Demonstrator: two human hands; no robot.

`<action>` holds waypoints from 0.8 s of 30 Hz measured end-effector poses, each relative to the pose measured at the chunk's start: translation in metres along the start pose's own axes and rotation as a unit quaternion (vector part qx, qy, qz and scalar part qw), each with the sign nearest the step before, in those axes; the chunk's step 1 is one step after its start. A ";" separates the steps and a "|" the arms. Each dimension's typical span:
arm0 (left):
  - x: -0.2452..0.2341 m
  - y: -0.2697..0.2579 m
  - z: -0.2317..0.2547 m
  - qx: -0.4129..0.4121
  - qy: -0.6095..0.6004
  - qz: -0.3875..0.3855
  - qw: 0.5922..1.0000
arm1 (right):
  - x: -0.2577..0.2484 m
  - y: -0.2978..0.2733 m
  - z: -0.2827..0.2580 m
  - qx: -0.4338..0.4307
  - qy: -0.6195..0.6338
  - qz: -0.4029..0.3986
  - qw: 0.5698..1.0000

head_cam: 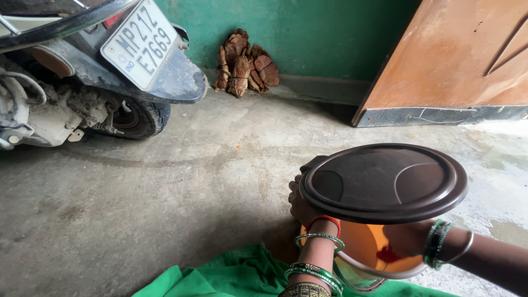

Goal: The person wipes the lid and the interior of a pink plastic container with a red cloth, then closes the lid and wipes the exterior surfaces and the handle.

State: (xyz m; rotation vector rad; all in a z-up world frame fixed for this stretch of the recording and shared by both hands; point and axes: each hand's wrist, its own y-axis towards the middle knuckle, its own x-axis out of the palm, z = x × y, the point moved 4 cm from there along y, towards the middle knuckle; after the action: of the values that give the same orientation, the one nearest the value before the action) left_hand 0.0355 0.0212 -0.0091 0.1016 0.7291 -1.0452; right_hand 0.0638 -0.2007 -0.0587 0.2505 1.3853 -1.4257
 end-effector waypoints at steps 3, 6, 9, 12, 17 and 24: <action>0.001 0.000 0.001 -0.009 0.005 -0.013 1.000 | -0.002 -0.006 -0.018 -0.094 -0.044 -0.109 0.989; 0.004 0.000 0.001 -0.010 0.001 -0.011 1.000 | -0.004 -0.011 -0.033 -0.226 0.184 -0.187 0.938; 0.005 0.000 0.001 0.001 -0.009 0.006 1.000 | -0.016 -0.016 -0.037 -0.291 0.193 -0.121 0.929; 0.008 -0.003 0.004 0.016 -0.020 0.018 1.000 | -0.027 -0.020 -0.022 -0.131 -0.005 -0.147 0.980; 0.010 -0.003 0.003 0.021 -0.027 0.028 0.999 | -0.046 -0.017 -0.008 -0.076 0.388 0.130 0.909; 0.007 -0.001 -0.003 0.029 -0.038 0.033 0.998 | -0.015 0.000 0.024 -0.141 0.568 0.218 0.781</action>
State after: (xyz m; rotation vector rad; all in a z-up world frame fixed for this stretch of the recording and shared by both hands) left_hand 0.0356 0.0167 -0.0151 0.1342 0.6228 -1.0013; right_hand 0.0819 -0.2124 -0.0401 1.2984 2.2561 -0.5719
